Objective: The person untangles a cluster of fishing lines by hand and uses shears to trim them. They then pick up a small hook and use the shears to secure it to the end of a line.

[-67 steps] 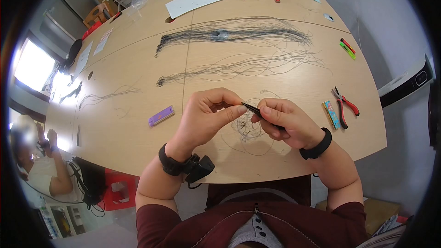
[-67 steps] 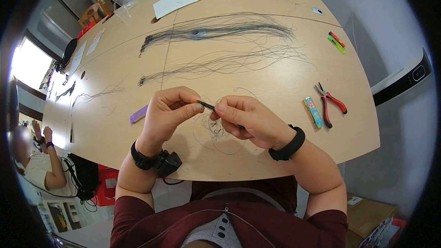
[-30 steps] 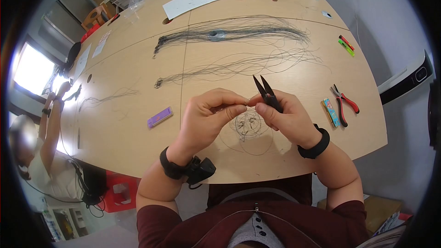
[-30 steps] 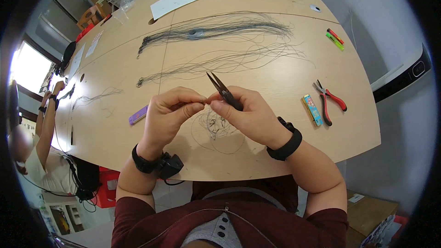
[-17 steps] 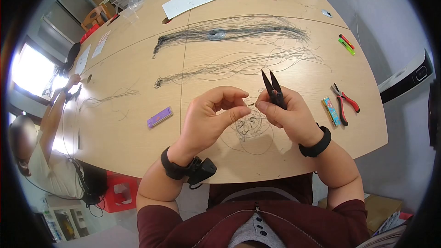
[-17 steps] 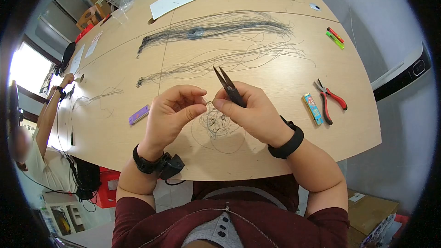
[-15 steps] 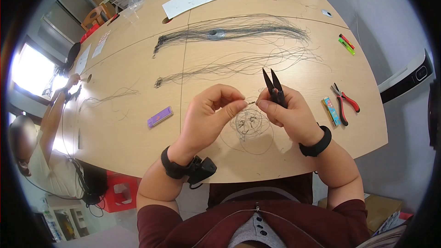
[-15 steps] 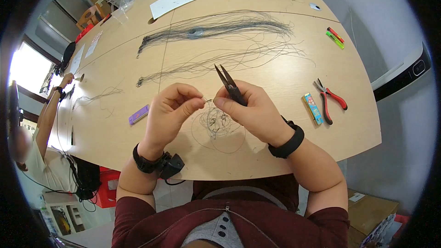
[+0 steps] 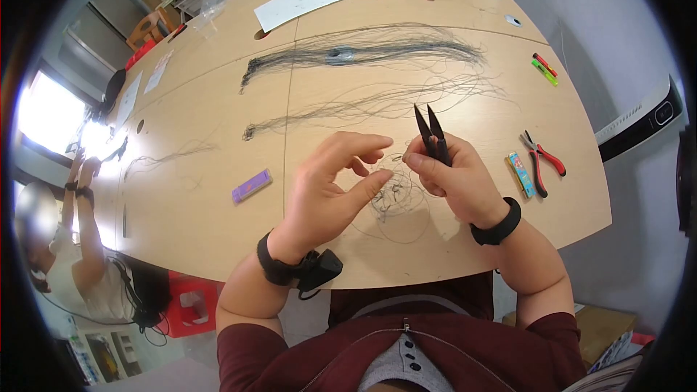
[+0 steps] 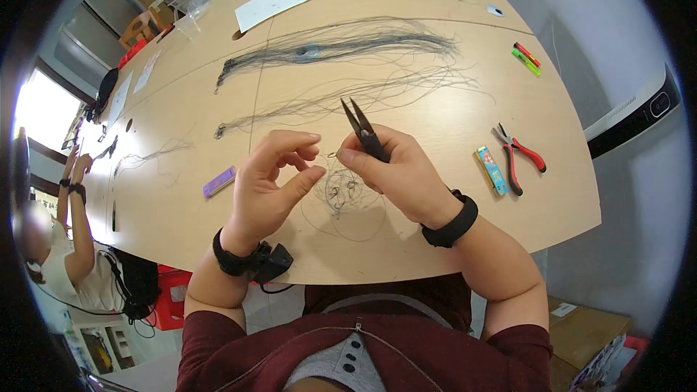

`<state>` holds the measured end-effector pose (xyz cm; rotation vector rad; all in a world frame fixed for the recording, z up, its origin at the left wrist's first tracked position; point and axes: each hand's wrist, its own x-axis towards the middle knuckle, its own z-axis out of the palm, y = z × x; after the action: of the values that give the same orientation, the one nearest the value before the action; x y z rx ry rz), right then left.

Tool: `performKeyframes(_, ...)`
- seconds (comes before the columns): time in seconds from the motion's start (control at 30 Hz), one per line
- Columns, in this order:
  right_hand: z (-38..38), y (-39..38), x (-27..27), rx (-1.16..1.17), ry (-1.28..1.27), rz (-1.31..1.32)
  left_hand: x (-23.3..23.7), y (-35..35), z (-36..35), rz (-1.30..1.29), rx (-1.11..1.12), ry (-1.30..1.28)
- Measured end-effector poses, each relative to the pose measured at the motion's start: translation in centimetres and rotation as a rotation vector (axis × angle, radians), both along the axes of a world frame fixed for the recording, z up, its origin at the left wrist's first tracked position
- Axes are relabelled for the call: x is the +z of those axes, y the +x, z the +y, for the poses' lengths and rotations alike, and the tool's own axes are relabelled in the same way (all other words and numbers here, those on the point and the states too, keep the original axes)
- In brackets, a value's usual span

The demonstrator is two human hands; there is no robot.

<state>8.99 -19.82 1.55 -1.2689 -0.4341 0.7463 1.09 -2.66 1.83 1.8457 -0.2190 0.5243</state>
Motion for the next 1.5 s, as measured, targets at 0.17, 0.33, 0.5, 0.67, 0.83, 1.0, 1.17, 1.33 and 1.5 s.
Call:
performKeyframes(0.17,0.4,-0.5,-0.3,0.040,-0.021,-0.041,-0.1,0.0,0.0,-0.013,-0.009,0.173)
performKeyframes(0.33,0.3,-0.4,-0.3,0.095,-0.027,-0.004,-1.1,0.4,1.1,0.018,-0.088,0.077)
performKeyframes(0.5,-0.4,0.3,-0.1,0.199,0.079,0.082,-0.3,0.6,2.2,0.074,-0.040,-0.406)
performKeyframes(0.67,-1.0,1.0,0.7,0.169,0.163,0.154,0.6,1.1,5.1,0.005,0.077,-0.661)
performKeyframes(0.83,-1.7,1.8,0.8,0.068,0.235,0.136,0.4,1.8,8.1,-0.050,0.237,-0.786)
performKeyframes(1.0,-2.7,2.9,1.2,-0.037,0.389,0.155,0.0,2.2,10.7,-0.097,0.315,-0.781)
performKeyframes(1.17,-3.8,3.8,1.4,-0.010,0.518,0.124,-0.4,2.2,12.4,-0.104,0.384,-0.770)
performKeyframes(1.33,-4.9,3.7,1.8,0.155,0.458,-0.117,-0.8,2.2,13.7,-0.117,0.441,-0.780)
performKeyframes(1.5,-5.7,4.1,1.6,0.222,0.601,-0.171,-1.3,2.1,15.5,-0.103,0.509,-0.729)
